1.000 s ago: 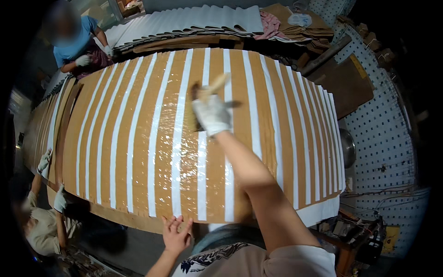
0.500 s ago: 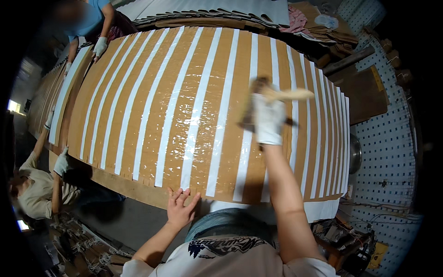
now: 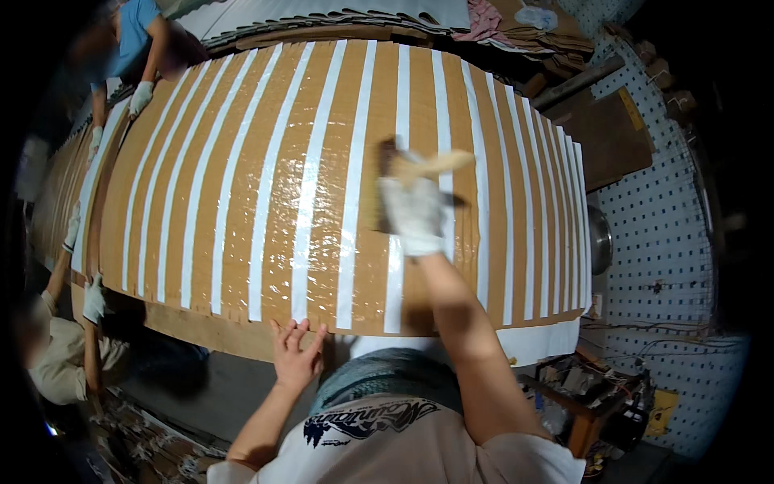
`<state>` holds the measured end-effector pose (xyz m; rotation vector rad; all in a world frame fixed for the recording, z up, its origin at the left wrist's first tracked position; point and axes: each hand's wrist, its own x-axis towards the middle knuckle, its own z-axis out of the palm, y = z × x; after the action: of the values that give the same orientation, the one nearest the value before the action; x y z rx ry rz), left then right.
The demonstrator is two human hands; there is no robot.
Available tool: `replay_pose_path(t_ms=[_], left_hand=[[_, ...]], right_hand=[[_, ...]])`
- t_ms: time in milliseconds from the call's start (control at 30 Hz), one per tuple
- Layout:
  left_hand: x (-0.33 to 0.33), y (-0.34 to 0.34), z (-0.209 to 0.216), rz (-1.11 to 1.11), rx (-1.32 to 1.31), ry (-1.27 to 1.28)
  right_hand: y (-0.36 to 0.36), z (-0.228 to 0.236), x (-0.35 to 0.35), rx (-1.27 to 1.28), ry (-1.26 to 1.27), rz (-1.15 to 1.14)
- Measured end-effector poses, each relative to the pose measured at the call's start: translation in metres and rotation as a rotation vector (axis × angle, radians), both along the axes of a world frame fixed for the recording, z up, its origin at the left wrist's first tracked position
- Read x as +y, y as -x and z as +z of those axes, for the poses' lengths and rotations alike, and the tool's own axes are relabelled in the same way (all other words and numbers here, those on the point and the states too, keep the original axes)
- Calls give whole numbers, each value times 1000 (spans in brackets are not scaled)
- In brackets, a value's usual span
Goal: The person repeatedly dips a brush into a metal basin and applies a clear liquid to the surface of stacked wooden boards. The boards have alternating light and dark stripes. The person works methodically across the surface, ensuring even coverage.
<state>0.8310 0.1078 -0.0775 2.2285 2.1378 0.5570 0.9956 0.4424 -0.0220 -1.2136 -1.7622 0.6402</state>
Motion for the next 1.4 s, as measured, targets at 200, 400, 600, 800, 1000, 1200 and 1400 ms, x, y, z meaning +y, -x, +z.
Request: replay_pose_path(t_ms=[200,400,600,800,1000,1200,1400], left_hand=[[-5,3,-6,-8,41,-58],[-4,-1,2,-13,14,-28],[1,1,-1,-49,3,-24],[2,2,3,-47,16,-29],[-6,8,-1,-36,-8,-15],[-13,12,12,-150,-227,76],[-25,22,12,58,-396,-87]], right_hand=[[-189,-35,-27,71,288,-443],[-100,14,-41,389,218,-241],[107,30,-92,-400,107,251],[92,-9,-114,-646,-521,312],[-114,-23,-101,89,271,-150],[-190,-4,-110,-9,307,-504],[-28,31,-138,80,175,39]])
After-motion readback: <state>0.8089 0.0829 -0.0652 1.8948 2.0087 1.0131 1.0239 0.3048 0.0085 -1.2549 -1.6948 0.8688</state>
